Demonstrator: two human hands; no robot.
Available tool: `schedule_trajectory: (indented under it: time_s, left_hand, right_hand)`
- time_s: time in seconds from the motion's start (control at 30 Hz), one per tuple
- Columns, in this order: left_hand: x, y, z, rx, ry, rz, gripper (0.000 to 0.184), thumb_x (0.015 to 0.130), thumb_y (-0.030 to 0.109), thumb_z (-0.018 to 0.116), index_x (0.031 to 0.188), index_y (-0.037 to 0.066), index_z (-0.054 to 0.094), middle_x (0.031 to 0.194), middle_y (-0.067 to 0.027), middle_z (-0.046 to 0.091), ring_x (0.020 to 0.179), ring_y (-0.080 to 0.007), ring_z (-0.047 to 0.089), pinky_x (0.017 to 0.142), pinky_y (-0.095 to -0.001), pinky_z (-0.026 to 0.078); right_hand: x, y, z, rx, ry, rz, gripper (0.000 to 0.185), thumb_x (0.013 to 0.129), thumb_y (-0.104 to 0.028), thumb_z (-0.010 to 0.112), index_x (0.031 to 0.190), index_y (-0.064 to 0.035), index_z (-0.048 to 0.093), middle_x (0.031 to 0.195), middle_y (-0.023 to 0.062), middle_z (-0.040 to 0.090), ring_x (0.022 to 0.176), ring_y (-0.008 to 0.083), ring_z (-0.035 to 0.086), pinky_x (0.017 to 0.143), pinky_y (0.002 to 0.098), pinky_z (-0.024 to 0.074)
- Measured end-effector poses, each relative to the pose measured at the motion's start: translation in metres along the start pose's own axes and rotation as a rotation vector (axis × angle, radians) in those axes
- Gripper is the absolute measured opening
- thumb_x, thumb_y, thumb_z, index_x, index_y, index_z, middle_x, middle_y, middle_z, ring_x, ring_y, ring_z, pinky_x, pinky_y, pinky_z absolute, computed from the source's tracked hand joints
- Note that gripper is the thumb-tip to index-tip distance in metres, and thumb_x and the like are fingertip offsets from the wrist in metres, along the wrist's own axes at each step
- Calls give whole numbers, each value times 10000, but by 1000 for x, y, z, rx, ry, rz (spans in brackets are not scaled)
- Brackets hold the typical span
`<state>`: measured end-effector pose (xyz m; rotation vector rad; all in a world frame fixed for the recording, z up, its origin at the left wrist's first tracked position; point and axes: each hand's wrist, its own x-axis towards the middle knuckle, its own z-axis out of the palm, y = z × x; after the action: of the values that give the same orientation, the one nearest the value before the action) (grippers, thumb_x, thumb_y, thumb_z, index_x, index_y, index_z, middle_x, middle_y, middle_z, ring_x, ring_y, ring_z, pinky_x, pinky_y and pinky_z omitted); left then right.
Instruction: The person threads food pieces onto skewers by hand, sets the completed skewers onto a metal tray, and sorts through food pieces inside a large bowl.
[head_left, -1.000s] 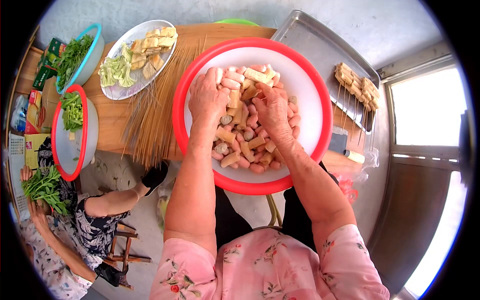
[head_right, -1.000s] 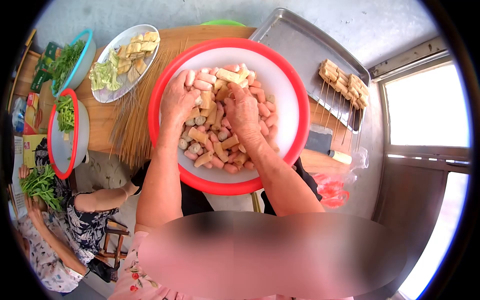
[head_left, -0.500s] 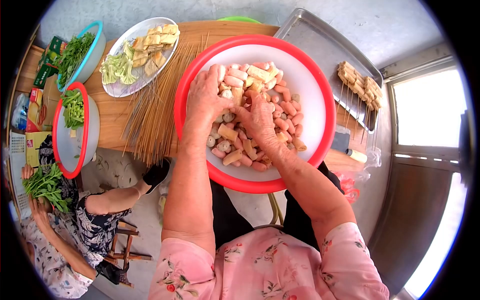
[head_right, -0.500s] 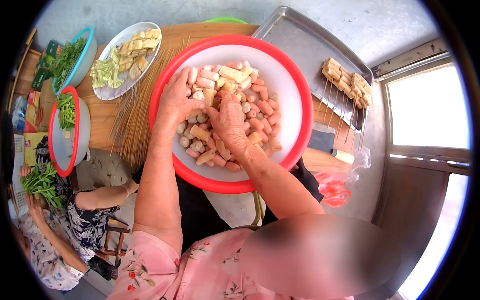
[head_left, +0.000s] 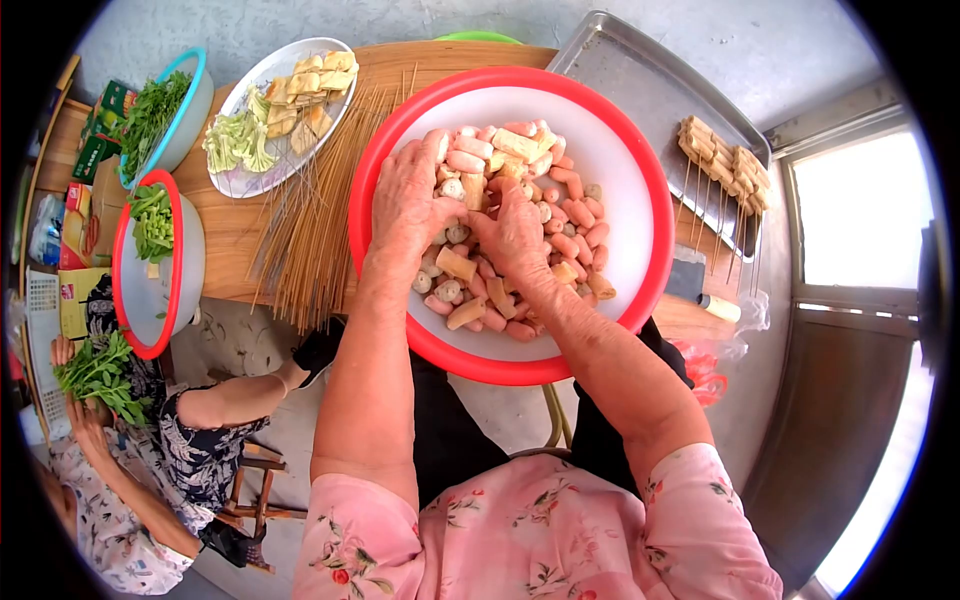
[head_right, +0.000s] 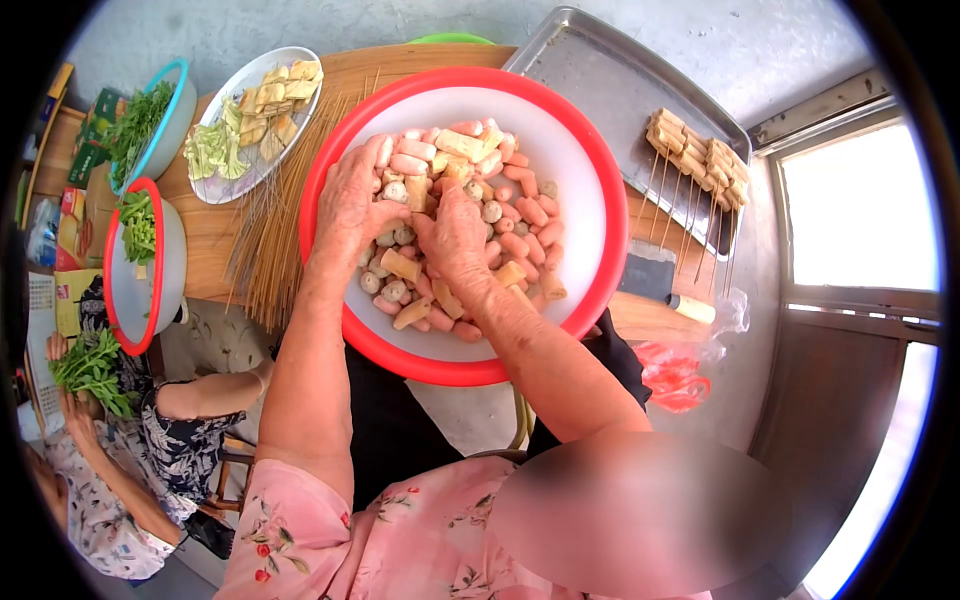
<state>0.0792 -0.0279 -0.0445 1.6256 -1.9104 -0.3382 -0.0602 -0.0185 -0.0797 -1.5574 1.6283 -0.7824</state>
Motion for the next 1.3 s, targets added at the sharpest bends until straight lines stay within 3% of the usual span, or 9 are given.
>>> schedule_trajectory:
  time_s: [0.3,0.5,0.7,0.77,0.9,0.93,1.03,1.1,1.3]
  left_hand:
    - [-5,-5,8,104,-8,19,800,649,115,766,1351,103,384,1218,-109,543,1112,-307,504,935,-395,424]
    - [-4,-7,15,53,66,73,731,687,59,728,1340,60,400,1190,-134,563,1085,-315,540,905,-392,458]
    - [-3,3,7,-94,54,39,654,704,-1,694,1304,46,440,1165,-171,568,1010,-308,589,844,-371,505]
    - [-2,3,6,-119,40,7,645,710,3,689,1304,44,441,1141,-172,579,997,-303,597,828,-368,509]
    - [-1,0,6,-129,68,-8,633,722,54,690,1307,61,447,1061,-170,611,955,-297,616,794,-368,509]
    - [0,-2,6,-127,69,-9,633,722,54,690,1307,61,447,1061,-170,611,955,-297,616,794,-368,509]
    - [2,-3,11,-57,50,-53,671,677,145,741,1280,68,457,1073,-118,602,933,-291,610,752,-377,507]
    - [4,-4,12,-55,40,-81,680,686,138,738,1296,77,444,1103,-132,598,956,-290,610,755,-375,510]
    - [6,-10,16,-130,30,-92,680,698,114,731,1309,87,435,1083,-157,605,944,-300,615,774,-374,508]
  right_hand:
    - [0,4,6,-2,68,-85,433,696,-108,726,1045,12,500,896,166,625,829,270,620,739,358,496]
    - [-5,-4,-8,292,-28,83,353,702,-39,694,1014,17,537,859,135,623,808,211,612,669,310,508]
    - [-3,-10,-53,634,-331,396,255,721,-80,714,933,22,614,746,59,627,767,100,587,604,224,472]
    - [-2,-20,-72,316,-803,79,217,732,-89,704,925,-2,655,745,45,637,703,103,581,580,213,456]
    - [8,-10,-69,108,-415,192,169,769,-109,634,902,-16,679,749,45,657,744,123,596,654,273,480]
    - [8,-2,-62,53,-272,73,188,767,-117,601,904,-9,669,747,64,650,753,154,603,685,302,483]
    - [10,10,-41,94,-273,-42,214,753,-131,607,914,4,641,815,97,632,780,201,604,706,312,483]
    - [9,16,-24,-216,-239,-338,377,708,-150,670,1037,-20,539,1000,160,588,933,307,582,791,375,481]
    - [11,10,-28,-372,-271,-215,473,689,-197,710,1102,-47,535,976,161,611,936,310,584,796,387,478]
